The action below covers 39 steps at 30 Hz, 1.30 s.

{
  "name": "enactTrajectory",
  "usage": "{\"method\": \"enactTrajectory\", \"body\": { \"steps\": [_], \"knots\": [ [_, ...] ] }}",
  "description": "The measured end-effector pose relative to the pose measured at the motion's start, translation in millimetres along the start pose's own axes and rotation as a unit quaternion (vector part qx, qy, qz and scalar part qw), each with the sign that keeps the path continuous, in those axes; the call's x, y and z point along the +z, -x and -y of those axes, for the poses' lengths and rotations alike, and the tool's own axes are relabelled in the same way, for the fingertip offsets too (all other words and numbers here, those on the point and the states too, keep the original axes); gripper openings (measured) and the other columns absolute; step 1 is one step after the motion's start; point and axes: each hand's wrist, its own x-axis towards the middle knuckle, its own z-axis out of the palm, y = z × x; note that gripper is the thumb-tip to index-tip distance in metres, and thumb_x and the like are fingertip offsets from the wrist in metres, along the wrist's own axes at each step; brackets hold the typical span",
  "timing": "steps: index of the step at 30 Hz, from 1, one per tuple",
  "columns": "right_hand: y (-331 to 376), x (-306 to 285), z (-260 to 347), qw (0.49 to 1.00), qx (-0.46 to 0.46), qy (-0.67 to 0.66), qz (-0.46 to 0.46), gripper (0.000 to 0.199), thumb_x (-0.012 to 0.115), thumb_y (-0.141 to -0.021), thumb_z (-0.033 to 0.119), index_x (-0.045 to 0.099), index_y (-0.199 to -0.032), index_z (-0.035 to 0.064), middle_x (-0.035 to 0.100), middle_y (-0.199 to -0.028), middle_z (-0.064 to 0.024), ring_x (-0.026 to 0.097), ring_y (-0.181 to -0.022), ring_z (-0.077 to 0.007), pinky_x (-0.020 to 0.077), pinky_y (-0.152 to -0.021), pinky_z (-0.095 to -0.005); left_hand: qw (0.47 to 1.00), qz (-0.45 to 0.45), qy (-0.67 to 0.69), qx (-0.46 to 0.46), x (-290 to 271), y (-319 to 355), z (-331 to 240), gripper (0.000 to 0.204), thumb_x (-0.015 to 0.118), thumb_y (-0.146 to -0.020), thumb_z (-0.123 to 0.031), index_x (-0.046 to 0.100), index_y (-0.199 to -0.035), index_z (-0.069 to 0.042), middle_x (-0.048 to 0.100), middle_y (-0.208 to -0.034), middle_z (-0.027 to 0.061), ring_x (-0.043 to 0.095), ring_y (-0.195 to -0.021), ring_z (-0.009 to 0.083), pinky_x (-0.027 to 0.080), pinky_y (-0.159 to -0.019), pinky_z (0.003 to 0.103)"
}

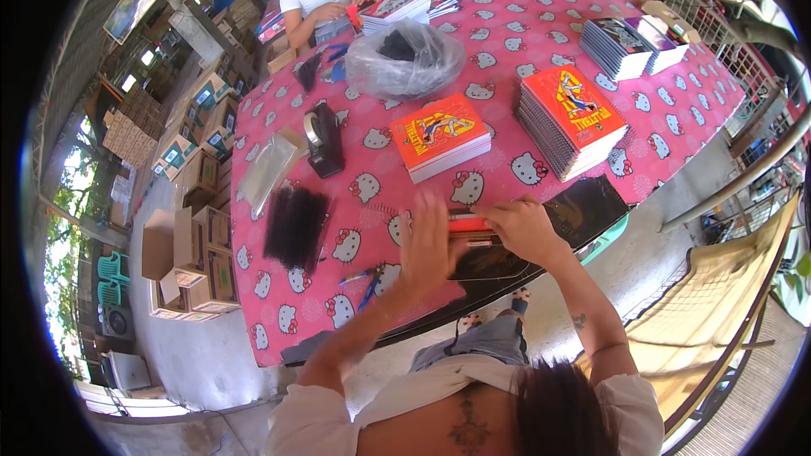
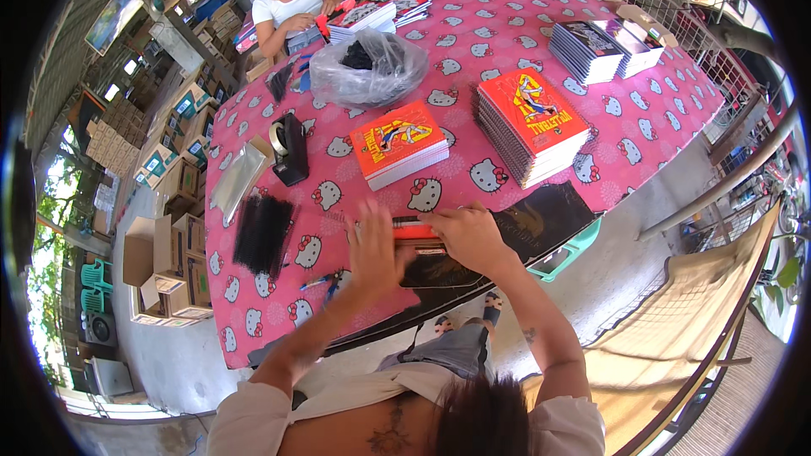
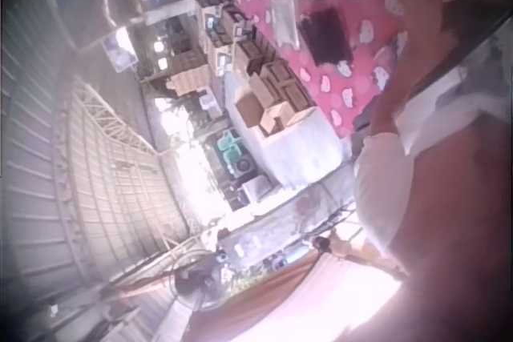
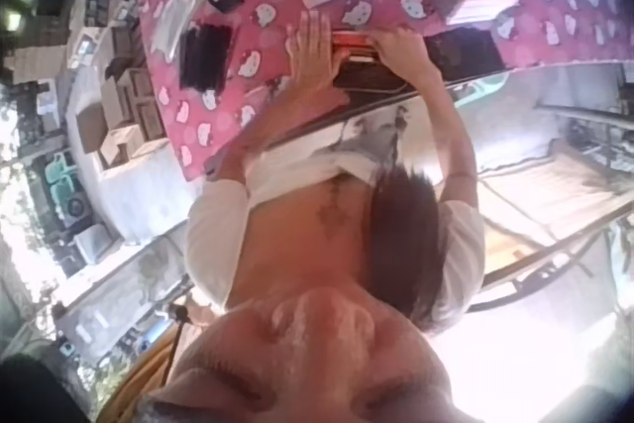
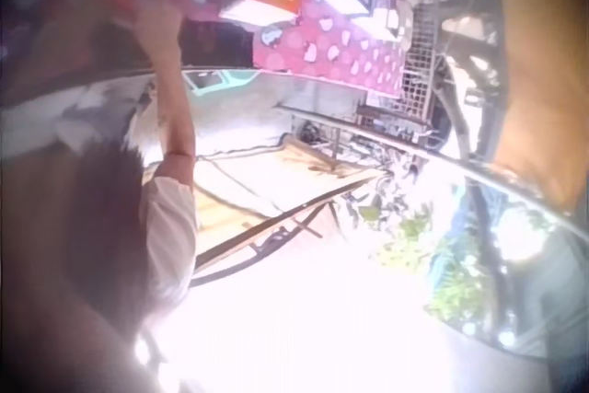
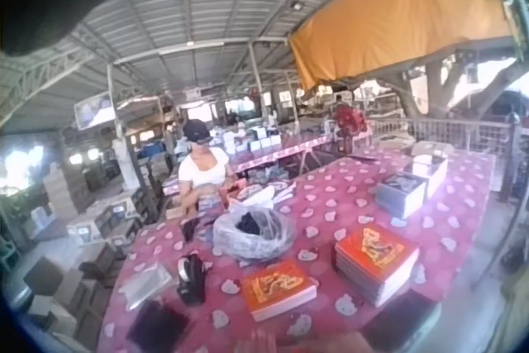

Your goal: The person places staples into small red booklets and سپس stacks the finished booklets onto a pile on the table.

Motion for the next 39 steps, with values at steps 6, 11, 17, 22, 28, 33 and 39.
{"method": "enactTrajectory", "body": {
  "steps": [6,11,17,22,28,33,39],
  "knots": [
    [-1.1,-2.4,-2.2,0.999,0.026,-0.03,0.0,0.03,0.066,-0.087,0.014,0.072,-0.117,0.0172,0.074,-0.09,-0.0074,0.071,-0.081,-0.0265,0.052,-0.078,-0.0414,0.988,0.151,-0.023,0.017,-15.4,18.7,-30.4,0.091,0.063,-0.091,-0.054,0.035,-0.152,0.008,0.031,-0.161,0.028,0.023,-0.153,0.0418,0.017,-0.121,0.063],
    [-6.3,-5.8,-3.1,0.995,0.043,-0.017,0.086,0.029,0.066,-0.087,0.015,0.073,-0.115,0.0173,0.074,-0.088,-0.0082,0.071,-0.082,-0.0282,0.0521,-0.077,-0.0417,0.992,-0.069,-0.103,-0.03,-3.2,-31.4,-6.6,0.089,0.059,-0.092,-0.058,0.039,-0.15,0.007,0.036,-0.159,0.025,0.029,-0.151,0.0425,0.021,-0.119,0.062],
    [-3.4,-1.1,-6.7,0.996,0.051,-0.019,0.071,0.04,0.07,-0.088,0.019,0.063,-0.127,0.0149,0.074,-0.096,-0.0102,0.071,-0.092,-0.0301,0.051,-0.085,-0.0462,0.998,-0.025,-0.05,-0.015,2.7,-35.7,-18.2,0.09,0.06,-0.092,-0.055,0.035,-0.152,0.008,0.028,-0.161,0.0294,0.025,-0.151,0.0458,0.018,-0.119,0.065],
    [26.4,-29.2,-15.0,0.993,0.088,-0.062,-0.048,0.067,0.082,-0.08,0.014,0.052,-0.139,0.008,0.063,-0.131,-0.0165,0.058,-0.125,-0.0309,0.0413,-0.107,-0.0442,0.984,0.168,-0.008,0.058,-1.9,7.1,-50.7,0.089,0.06,-0.093,-0.053,0.035,-0.151,0.009,0.03,-0.161,0.0283,0.025,-0.152,0.0432,0.018,-0.119,0.065],
    [61.5,42.9,-42.5,0.793,0.221,-0.562,-0.079,0.031,0.074,-0.092,0.002,0.066,-0.122,0.0001,0.072,-0.114,-0.0092,0.066,-0.106,-0.0129,0.0548,-0.094,-0.0303,0.995,0.043,-0.033,0.086,3.3,-26.9,-41.3,0.089,0.056,-0.093,-0.056,0.038,-0.15,0.01,0.031,-0.16,0.0291,0.026,-0.151,0.0462,0.017,-0.119,0.067],
    [51.5,53.7,-29.7,0.834,0.203,-0.504,-0.097,0.026,0.076,-0.092,0.004,0.069,-0.116,-0.0014,0.074,-0.101,-0.0045,0.065,-0.092,-0.0076,0.0546,-0.083,-0.0275,0.997,-0.065,-0.034,0.012,3.5,-49.9,-26.3,0.088,0.052,-0.095,-0.059,0.04,-0.148,0.01,0.033,-0.158,0.0301,0.028,-0.15,0.0465,0.018,-0.118,0.068],
    [45.1,57.9,-22.5,0.839,0.193,-0.491,-0.132,0.027,0.075,-0.092,0.004,0.068,-0.117,-0.0021,0.075,-0.101,-0.0053,0.066,-0.092,-0.0078,0.0551,-0.085,-0.0272,0.989,0.1,-0.053,0.096,4.1,-10.5,-49.5,0.083,0.052,-0.097,-0.056,0.039,-0.151,0.006,0.032,-0.161,0.0269,0.032,-0.148,0.0426,0.022,-0.118,0.064]
  ]
}}
